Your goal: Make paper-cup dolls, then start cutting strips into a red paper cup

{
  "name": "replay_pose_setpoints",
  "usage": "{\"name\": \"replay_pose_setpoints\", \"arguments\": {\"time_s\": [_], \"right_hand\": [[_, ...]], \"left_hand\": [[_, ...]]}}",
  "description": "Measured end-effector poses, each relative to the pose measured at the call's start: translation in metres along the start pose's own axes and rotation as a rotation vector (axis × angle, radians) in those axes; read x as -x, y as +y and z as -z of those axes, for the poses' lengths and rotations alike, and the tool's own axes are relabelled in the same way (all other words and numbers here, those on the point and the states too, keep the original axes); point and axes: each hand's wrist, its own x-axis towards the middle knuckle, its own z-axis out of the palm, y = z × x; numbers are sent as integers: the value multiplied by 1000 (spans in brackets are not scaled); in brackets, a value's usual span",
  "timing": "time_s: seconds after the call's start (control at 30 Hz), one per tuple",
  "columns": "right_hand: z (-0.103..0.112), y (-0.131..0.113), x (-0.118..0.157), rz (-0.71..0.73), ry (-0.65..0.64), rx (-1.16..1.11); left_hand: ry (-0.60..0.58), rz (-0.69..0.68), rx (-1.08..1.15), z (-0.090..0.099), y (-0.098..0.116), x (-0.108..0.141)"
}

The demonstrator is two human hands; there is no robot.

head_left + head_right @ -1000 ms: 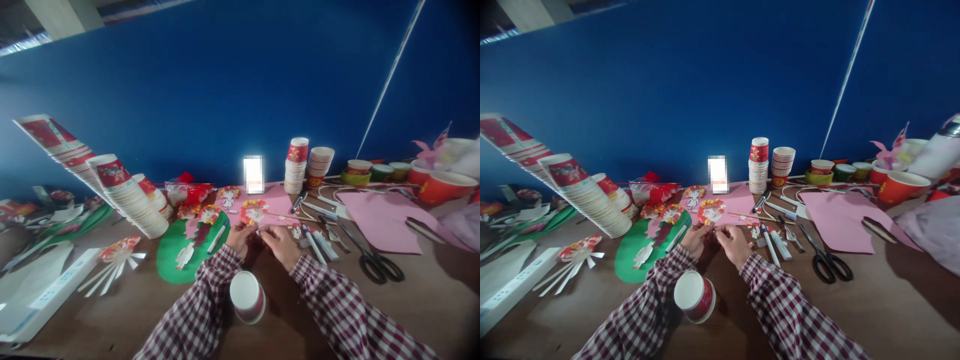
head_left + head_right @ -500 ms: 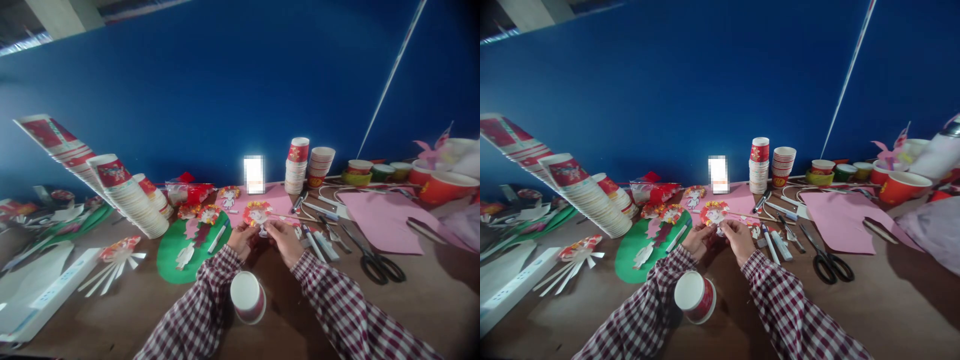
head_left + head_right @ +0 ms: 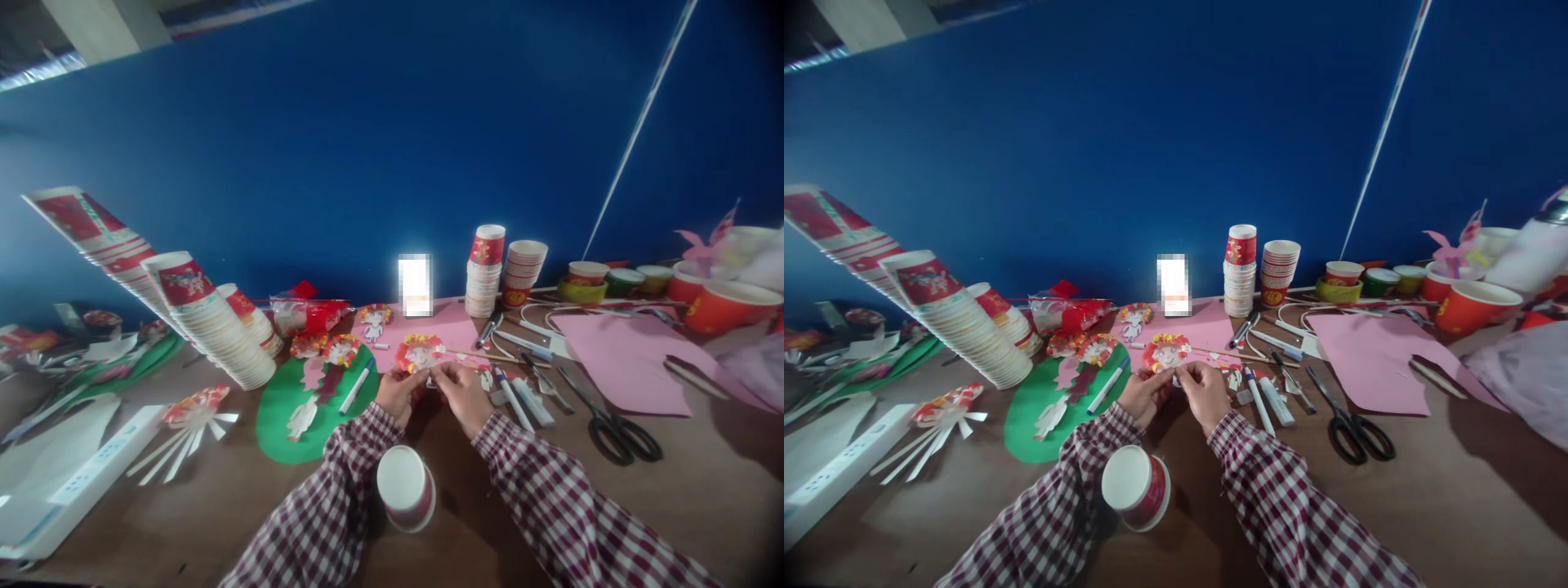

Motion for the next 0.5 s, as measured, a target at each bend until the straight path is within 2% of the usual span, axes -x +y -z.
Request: {"name": "replay_pose_setpoints", "arguments": {"time_s": [0.13, 0.27, 0.5], "right_hand": [[-2, -3, 3, 20, 0, 44], [-5, -4, 6, 44, -69, 42], [-3, 2, 2, -43, 8, -46]], "left_hand": [[43, -35, -34, -2, 1, 0], [81, -50, -64, 1, 5, -4], [4, -3, -38, 7, 4, -7]]}}
